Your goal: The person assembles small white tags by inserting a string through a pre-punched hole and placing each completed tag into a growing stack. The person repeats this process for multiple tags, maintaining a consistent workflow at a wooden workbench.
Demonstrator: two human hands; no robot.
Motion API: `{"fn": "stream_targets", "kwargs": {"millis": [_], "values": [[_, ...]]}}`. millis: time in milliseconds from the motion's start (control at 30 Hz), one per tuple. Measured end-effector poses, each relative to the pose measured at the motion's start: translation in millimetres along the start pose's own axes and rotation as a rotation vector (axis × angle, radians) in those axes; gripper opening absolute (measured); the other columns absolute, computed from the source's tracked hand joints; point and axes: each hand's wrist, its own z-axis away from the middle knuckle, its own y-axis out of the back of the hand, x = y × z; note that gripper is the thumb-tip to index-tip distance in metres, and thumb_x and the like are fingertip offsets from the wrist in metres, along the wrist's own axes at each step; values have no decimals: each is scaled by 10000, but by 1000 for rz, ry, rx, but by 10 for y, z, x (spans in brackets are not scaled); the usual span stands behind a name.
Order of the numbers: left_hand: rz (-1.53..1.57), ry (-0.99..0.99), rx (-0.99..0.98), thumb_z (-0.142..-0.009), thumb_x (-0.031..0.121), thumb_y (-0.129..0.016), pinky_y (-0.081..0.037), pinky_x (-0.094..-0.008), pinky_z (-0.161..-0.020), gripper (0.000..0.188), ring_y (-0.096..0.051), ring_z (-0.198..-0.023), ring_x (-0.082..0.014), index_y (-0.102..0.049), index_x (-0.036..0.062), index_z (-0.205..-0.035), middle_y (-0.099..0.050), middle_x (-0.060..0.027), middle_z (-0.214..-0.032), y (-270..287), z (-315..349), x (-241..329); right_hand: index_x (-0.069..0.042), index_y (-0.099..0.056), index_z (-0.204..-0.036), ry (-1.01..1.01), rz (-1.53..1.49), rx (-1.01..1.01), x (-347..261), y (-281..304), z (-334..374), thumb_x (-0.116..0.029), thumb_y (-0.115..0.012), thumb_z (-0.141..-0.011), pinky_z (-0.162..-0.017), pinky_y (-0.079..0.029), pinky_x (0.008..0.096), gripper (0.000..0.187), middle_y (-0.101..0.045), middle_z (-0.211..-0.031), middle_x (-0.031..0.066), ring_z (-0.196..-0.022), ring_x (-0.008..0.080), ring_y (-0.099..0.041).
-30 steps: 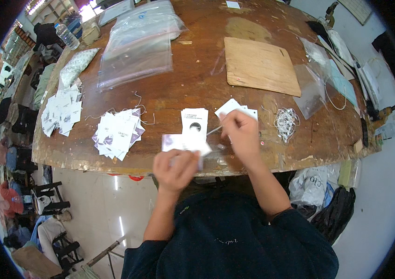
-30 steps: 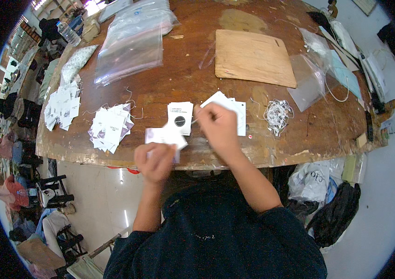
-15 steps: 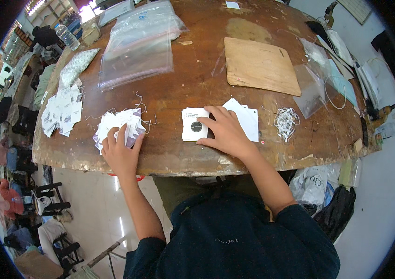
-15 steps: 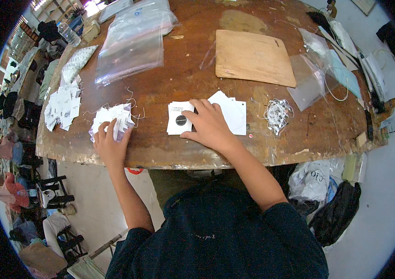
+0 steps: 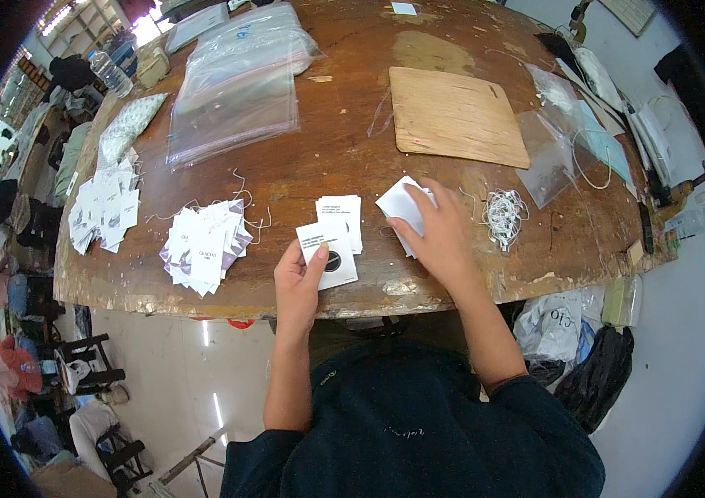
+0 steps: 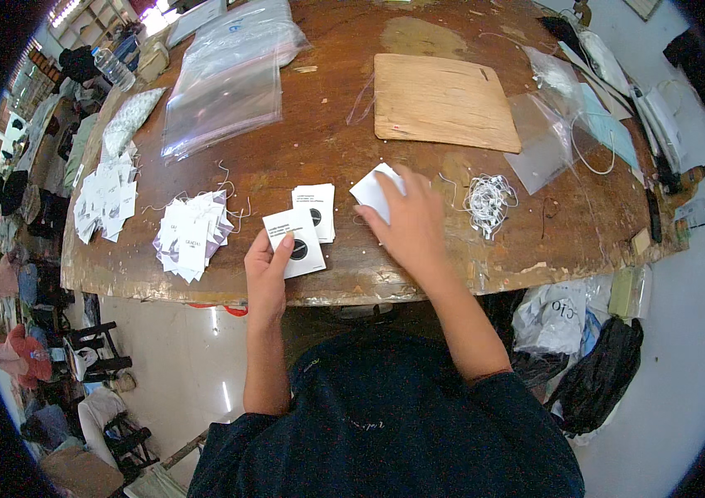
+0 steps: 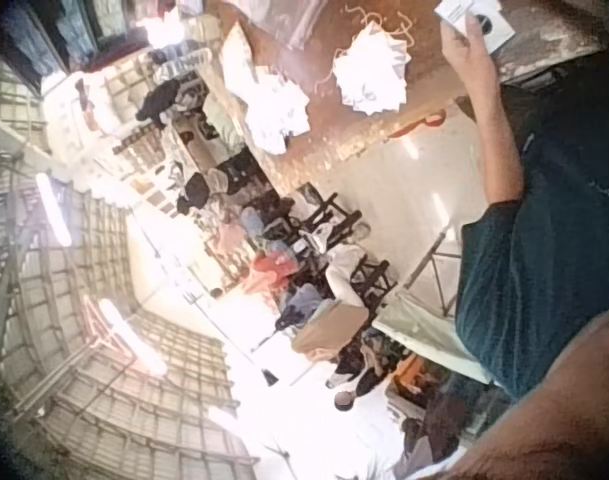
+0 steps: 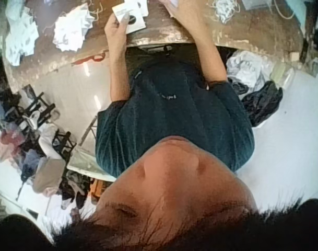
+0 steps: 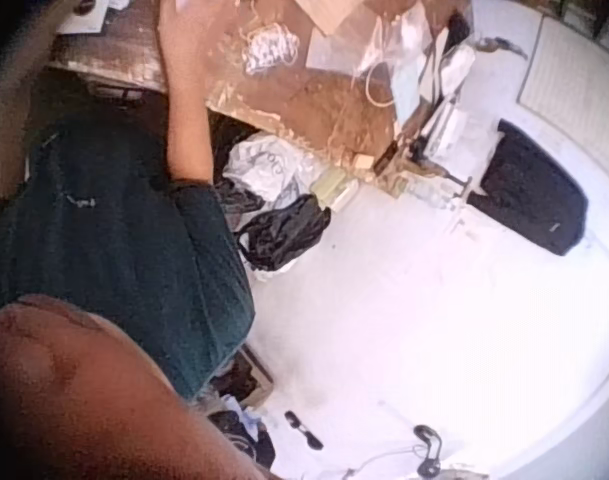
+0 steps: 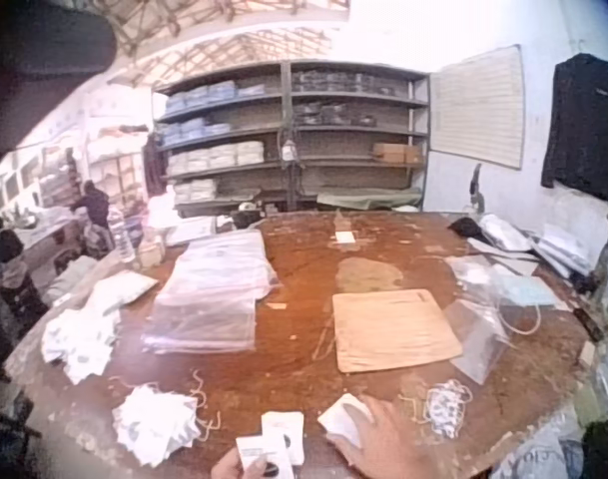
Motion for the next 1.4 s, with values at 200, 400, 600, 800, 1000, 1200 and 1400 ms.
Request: {"fn": "stream_targets", "kwargs": {"millis": [200,400,600,800,1000,1200,1400], "values": [[6,-25,8,-1005,103,-589,-515,-270,-846,231,-648,-958,-101,-611,-12,-1203,-698,-66,-1102,-49,-8,1,-42,-674,-1195,-108,116,-106,184,-72,81,-387,-749,-821,-994,-453,477,514,-581,-1310,236,-1171,404,-560],[13,-16,15,-1006,111,-589,-502,-281,-879,239,-632,-994,-103,-608,-11,-1211,-688,-65,-1119,-73,8,18,-19,-663,-1211,-109,151,-81,157,-120,120,-332,-704,-858,-973,-446,486,473,-561,-1337,244,-1178,391,-542],[13,-16,6,-1009,116,-583,-497,-278,-886,238,-625,-998,-105,-606,-11,-1209,-681,-60,-1122,-93,1,7,-31,-654,-1228,-98,105,20,171,-164,169,-292,-690,-862,-1019,-388,503,451,-533,-1361,264,-1224,396,-513],[21,-13,-6,-1007,110,-581,-490,-280,-897,243,-620,-1013,-106,-602,-15,-1215,-678,-64,-1123,-103,2,20,-41,-649,-1221,-87,37,55,134,-186,200,-285,-708,-845,-1040,-320,538,452,-448,-1416,258,-1238,403,-481],[60,44,-1,-1033,161,-544,-552,-268,-741,252,-653,-914,-104,-598,-6,-1213,-683,-61,-1079,-129,12,35,-48,-663,-1214,-65,14,150,115,-174,201,-284,-684,-881,-1036,-307,526,409,-479,-1366,230,-1210,400,-458],[66,45,-25,-1048,207,-517,-566,-249,-631,273,-672,-852,-101,-600,13,-1221,-686,-54,-1037,-161,-31,17,-40,-680,-1187,-23,-15,126,120,-216,252,-265,-654,-912,-1032,-309,529,357,-509,-1342,219,-1228,394,-441],[80,66,-14,-1046,199,-520,-566,-240,-642,268,-670,-871,-94,-598,20,-1229,-685,-47,-1036,-149,-11,-16,-22,-674,-1191,-82,-8,70,113,-208,240,-255,-617,-943,-1039,-335,503,345,-510,-1336,227,-1201,400,-463]]}}
